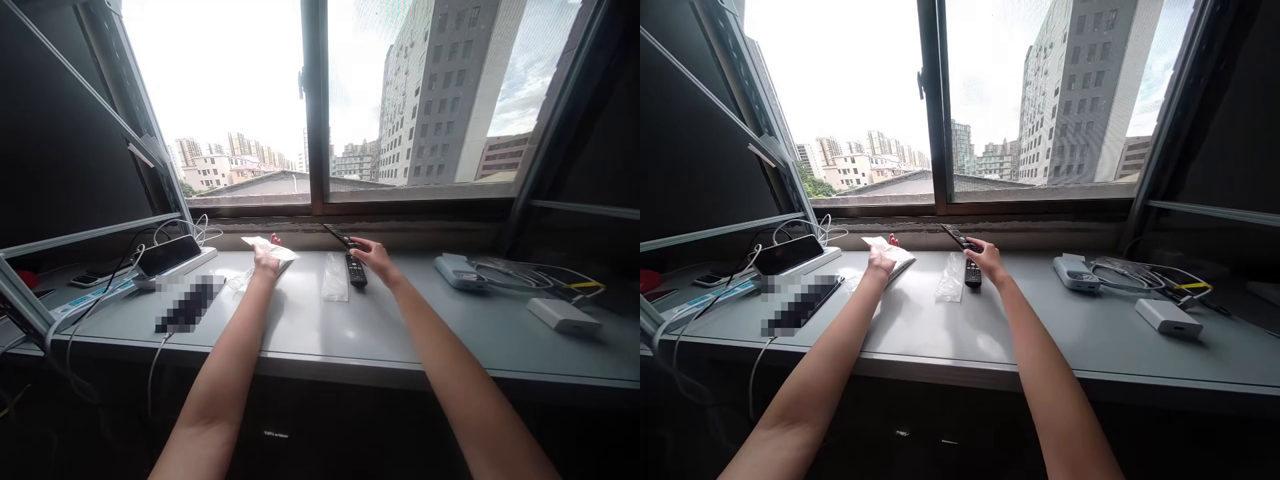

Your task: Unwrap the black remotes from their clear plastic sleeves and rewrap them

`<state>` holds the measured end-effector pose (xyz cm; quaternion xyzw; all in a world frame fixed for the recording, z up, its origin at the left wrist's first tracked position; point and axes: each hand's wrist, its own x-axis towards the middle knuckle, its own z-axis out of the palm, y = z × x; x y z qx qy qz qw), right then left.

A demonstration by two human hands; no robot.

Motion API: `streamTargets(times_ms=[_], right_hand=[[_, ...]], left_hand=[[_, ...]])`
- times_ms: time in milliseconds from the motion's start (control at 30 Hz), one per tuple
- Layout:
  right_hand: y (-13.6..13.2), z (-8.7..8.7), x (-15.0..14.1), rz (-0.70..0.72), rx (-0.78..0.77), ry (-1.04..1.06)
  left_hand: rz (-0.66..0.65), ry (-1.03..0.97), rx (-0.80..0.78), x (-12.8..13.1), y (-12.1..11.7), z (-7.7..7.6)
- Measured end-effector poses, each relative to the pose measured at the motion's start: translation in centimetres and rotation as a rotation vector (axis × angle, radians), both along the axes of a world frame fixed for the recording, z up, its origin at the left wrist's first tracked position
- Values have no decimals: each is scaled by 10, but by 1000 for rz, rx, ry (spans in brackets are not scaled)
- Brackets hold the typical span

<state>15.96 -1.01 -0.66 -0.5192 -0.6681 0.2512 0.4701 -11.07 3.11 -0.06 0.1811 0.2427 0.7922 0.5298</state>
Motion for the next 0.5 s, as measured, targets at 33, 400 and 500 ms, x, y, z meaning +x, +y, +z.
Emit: streamTargets(times_ms=[33, 400, 500], right_hand=[[-4, 3, 0, 171, -24, 69], [-17, 7, -4, 704, -142, 70], [-18, 7, -7, 700, -158, 59]], left_hand=[[20, -23, -7, -1, 0, -1], [92, -151, -53, -5, -1, 0], [80, -190, -37, -3, 0, 0]])
